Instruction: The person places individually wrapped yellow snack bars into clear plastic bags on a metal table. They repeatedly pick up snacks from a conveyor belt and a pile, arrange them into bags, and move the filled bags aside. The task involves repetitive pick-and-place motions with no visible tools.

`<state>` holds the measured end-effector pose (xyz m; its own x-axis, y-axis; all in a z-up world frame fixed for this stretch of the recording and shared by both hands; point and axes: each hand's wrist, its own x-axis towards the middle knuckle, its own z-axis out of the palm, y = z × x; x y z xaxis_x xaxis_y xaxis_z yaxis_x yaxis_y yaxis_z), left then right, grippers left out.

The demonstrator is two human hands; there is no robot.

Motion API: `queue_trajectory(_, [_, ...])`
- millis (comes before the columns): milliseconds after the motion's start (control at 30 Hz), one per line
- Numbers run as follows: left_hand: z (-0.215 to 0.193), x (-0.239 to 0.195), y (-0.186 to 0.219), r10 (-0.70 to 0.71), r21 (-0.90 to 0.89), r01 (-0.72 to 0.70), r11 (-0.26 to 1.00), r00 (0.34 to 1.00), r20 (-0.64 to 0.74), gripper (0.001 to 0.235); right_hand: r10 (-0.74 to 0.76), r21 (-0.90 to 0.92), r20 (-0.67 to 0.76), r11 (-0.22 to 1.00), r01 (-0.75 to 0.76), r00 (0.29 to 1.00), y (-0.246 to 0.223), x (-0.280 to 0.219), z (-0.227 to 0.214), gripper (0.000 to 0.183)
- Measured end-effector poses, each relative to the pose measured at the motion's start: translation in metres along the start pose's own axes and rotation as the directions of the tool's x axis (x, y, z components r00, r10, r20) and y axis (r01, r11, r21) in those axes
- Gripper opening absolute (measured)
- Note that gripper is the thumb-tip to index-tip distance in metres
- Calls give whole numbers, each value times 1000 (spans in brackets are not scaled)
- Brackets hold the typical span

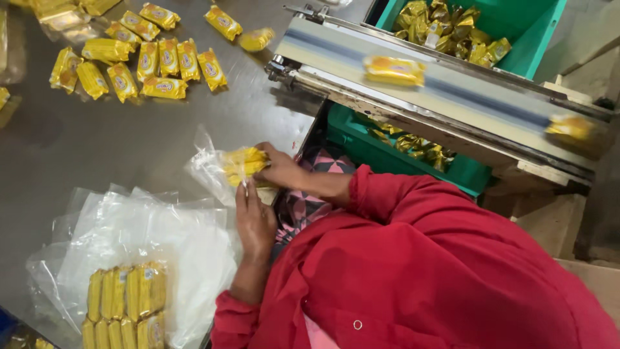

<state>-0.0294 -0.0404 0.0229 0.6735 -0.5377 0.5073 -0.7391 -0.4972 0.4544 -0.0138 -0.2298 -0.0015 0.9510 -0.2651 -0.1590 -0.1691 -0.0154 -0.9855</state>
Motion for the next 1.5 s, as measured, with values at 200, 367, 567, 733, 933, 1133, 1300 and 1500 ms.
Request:
queue_trajectory(200, [-41,27,-4,-257,-29,256,966,966,-34,39,-567,-448,531,442,777,629,-25,-36,19,75])
queue_trajectory(367, [-24,13,5,-69,445,22,895,993,91,4,-302,-136,285,927,350,910,-39,-30,16,70])
queue_trajectory(567, [6,10,-4,-371,-204,406,891,909,191,18,-432,-658,102,647,386,896,-13,6,-4,45])
queue_trajectory(733, [48,17,-31,-454,-485,572,661,820,348,44,61,-758,183,644,101,981,-16,33,-48,37])
queue_trajectory(933, [66,15,-53,-398,-393,498,773,863,311,53,-606,-668,208,485,564,768,-49,29,-157,55])
queue_trajectory(1133, [55,12,-30,-468,-506,540,673,840,275,57,-556,-924,-210,381,22,804,-76,59,-232,65])
queue_trajectory(1300, [20,21,14,-394,-185,414,891,909,136,56,-547,-882,-215,465,80,809,-77,31,-251,69])
queue_trajectory(1500, [9,22,1,27,-24,-27,999,1000,-10,24,-533,-925,-134,369,87,835,-81,14,-274,81])
